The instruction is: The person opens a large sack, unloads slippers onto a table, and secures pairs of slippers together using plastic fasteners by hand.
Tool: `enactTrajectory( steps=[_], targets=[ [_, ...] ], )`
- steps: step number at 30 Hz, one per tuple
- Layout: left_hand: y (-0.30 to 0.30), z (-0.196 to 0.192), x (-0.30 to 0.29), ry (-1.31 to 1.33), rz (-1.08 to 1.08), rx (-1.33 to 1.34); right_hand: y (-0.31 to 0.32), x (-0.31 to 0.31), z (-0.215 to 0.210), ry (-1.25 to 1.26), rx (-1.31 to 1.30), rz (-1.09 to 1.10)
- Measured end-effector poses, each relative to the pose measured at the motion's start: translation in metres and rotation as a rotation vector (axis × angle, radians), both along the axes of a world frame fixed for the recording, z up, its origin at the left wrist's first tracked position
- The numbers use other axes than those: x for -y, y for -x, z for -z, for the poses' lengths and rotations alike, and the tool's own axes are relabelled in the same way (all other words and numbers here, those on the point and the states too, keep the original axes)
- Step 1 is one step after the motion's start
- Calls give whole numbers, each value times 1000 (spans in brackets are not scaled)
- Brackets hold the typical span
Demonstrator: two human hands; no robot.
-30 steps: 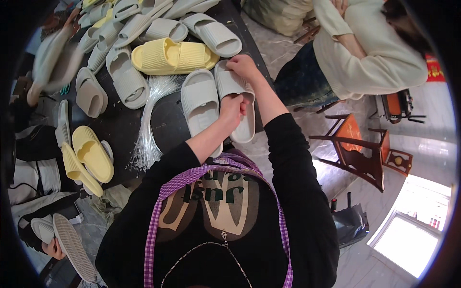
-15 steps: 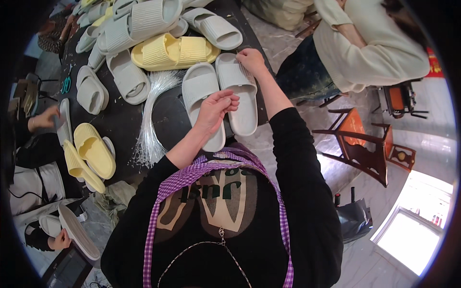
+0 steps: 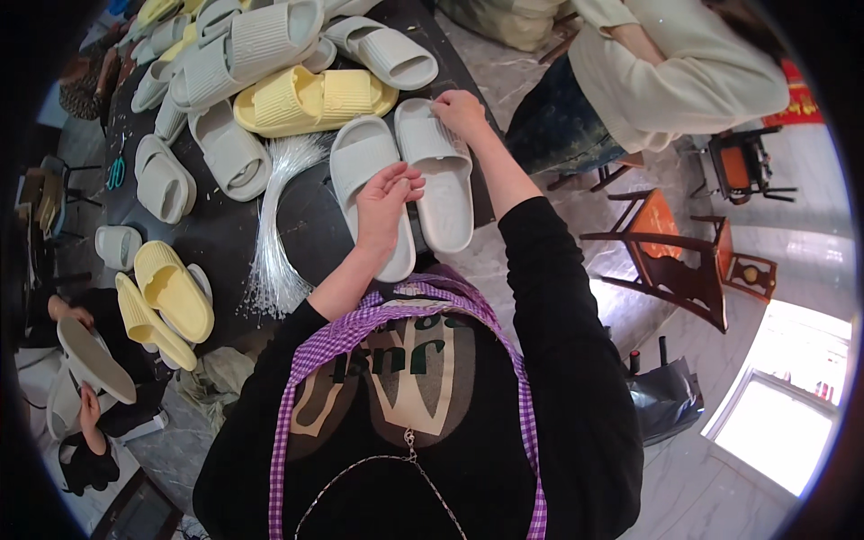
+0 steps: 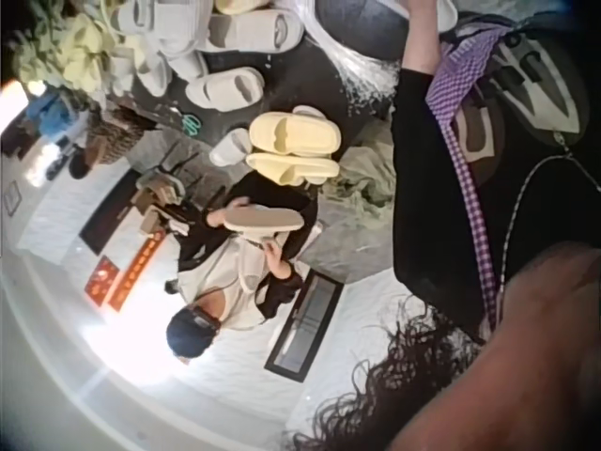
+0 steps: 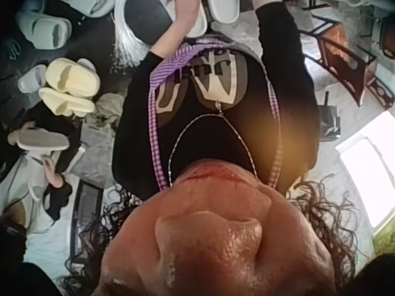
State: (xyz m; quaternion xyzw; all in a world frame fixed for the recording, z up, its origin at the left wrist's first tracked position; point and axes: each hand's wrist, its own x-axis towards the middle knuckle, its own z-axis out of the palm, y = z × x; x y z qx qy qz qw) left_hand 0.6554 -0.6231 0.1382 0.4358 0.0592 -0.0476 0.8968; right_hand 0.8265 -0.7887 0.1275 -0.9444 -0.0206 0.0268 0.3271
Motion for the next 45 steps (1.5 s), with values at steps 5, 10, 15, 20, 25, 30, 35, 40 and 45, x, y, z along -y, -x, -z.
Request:
enactTrajectory(
  steps=[5,10,15,20,25,30,35,40,45],
  targets=[
    [-1,0,-4,-184,-25,96,3,0,1,20,19,-5],
    [-3,-4,-16,-201,38,43,4,3,-1,40,26,-23],
    [-8,-5,-36,30,216,-19,6,1,-2,41,24,-19],
    [-9,-15,-43,44,243,60,6,2,-1,53,-1,-24],
    [-11,-22,-48,-90,169,122,3,4,5,71,-28,-12],
    [-14,-16,-46,-192,103,79,4,5,5,74,-45,-4],
    [-6,-17,-37,-70,107,-42,14,1,-1,59,25,-29],
    [13,-15,-27,109,194,-241,32,-2,-5,37,131,-39],
    [25,-3,-27,188,215,-382,47,-6,-8,78,170,-92]
  ],
)
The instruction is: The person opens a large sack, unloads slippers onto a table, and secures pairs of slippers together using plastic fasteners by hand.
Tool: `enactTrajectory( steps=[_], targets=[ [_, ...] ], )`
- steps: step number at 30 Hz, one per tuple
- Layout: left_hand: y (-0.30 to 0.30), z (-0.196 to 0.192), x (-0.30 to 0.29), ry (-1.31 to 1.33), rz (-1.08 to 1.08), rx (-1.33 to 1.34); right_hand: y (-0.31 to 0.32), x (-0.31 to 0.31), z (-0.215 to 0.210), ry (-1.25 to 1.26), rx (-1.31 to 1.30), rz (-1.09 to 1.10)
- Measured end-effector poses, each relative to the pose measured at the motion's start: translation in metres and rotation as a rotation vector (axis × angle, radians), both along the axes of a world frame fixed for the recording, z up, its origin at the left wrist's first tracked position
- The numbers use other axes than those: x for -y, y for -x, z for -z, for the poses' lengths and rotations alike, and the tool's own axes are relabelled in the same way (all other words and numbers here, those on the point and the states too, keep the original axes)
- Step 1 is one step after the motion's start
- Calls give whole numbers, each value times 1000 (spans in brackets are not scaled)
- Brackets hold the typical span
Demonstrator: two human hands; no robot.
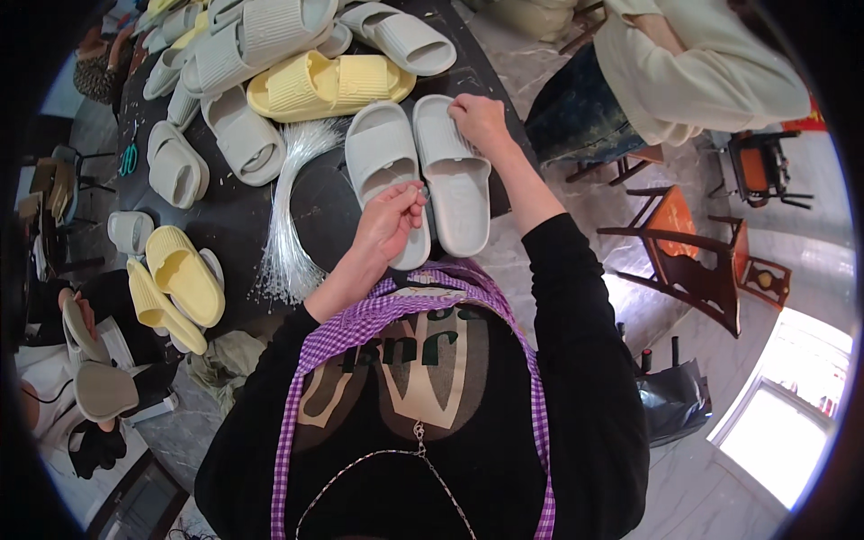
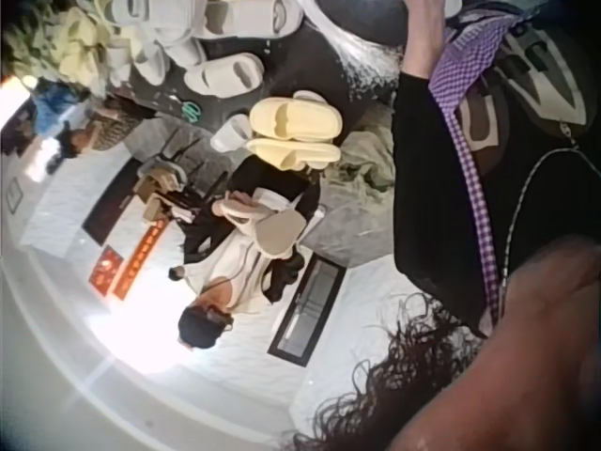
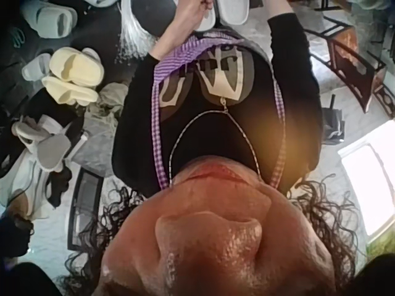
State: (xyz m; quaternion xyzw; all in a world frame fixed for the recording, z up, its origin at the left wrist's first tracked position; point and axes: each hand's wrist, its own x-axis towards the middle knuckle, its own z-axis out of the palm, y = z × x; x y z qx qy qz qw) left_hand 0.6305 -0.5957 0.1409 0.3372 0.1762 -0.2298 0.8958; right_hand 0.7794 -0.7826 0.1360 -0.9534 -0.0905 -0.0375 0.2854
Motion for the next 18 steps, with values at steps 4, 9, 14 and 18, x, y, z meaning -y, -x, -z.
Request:
enactTrajectory(
  steps=[4,9,14,18],
  targets=[
    [8,4,-8,9,36,-76,7,-1,-6,47,-3,-46],
    [15,8,-13,2,82,-149,13,-2,-9,82,-12,-105],
    [13,12,-13,-10,71,-213,16,-3,-11,87,-8,-134],
    [-11,12,-10,-152,-88,-159,16,-6,-13,63,2,-123]
  ],
)
